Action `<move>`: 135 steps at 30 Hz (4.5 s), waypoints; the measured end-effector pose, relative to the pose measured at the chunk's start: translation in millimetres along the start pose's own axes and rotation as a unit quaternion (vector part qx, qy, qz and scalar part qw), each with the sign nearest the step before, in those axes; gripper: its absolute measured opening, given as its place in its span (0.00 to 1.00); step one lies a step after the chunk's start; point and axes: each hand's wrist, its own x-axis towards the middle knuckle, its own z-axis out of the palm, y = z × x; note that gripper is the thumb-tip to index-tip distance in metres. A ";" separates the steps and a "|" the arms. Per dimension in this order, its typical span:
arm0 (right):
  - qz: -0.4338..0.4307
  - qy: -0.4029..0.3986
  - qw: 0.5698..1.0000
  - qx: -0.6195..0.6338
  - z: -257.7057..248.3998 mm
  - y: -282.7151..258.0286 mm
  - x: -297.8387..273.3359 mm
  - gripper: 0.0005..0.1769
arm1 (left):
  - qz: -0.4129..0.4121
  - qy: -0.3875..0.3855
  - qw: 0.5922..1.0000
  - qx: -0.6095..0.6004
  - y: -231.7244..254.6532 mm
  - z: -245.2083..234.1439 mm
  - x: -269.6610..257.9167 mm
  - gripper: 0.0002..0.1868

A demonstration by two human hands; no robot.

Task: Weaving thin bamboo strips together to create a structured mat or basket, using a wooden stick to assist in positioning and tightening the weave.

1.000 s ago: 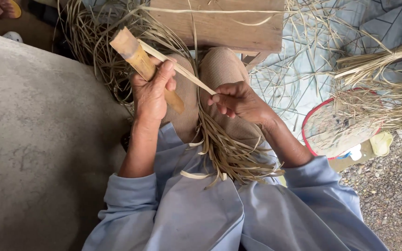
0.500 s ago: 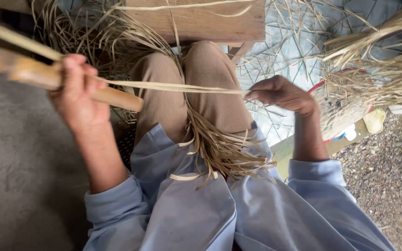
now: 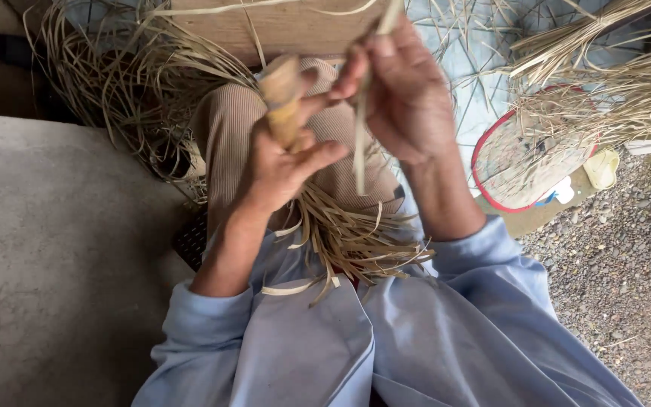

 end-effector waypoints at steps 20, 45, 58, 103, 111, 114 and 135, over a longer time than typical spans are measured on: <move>-0.070 0.304 0.944 -0.106 -210.9 -92.1 -37.5 0.18 | -0.351 -0.084 0.909 0.211 41.9 -121.4 -26.9 0.12; 0.006 0.174 0.984 -0.027 -185.3 -62.9 -55.3 0.10 | -0.216 0.192 0.923 0.256 -8.1 -219.3 -69.3 0.02; 0.014 0.188 0.981 0.039 -125.3 -4.0 -29.8 0.06 | 0.028 0.391 0.821 0.414 -63.5 -238.3 -70.3 0.07; 0.048 -0.140 0.844 -0.515 -75.2 -6.6 -57.9 0.09 | -0.137 0.274 0.899 -0.312 -29.6 -82.5 -18.4 0.07; 0.167 0.065 0.771 -0.611 -183.2 -64.4 -114.3 0.13 | -0.072 0.298 0.877 -0.371 0.4 -153.2 -41.6 0.08; 0.171 0.145 0.729 -0.646 -245.1 -75.6 -134.6 0.15 | -0.105 0.315 0.856 -0.396 1.1 -168.3 -49.1 0.04; 0.103 -0.120 0.878 -0.452 -57.0 26.9 -75.8 0.09 | -0.203 0.189 0.861 -0.427 -7.5 -36.3 -19.2 0.08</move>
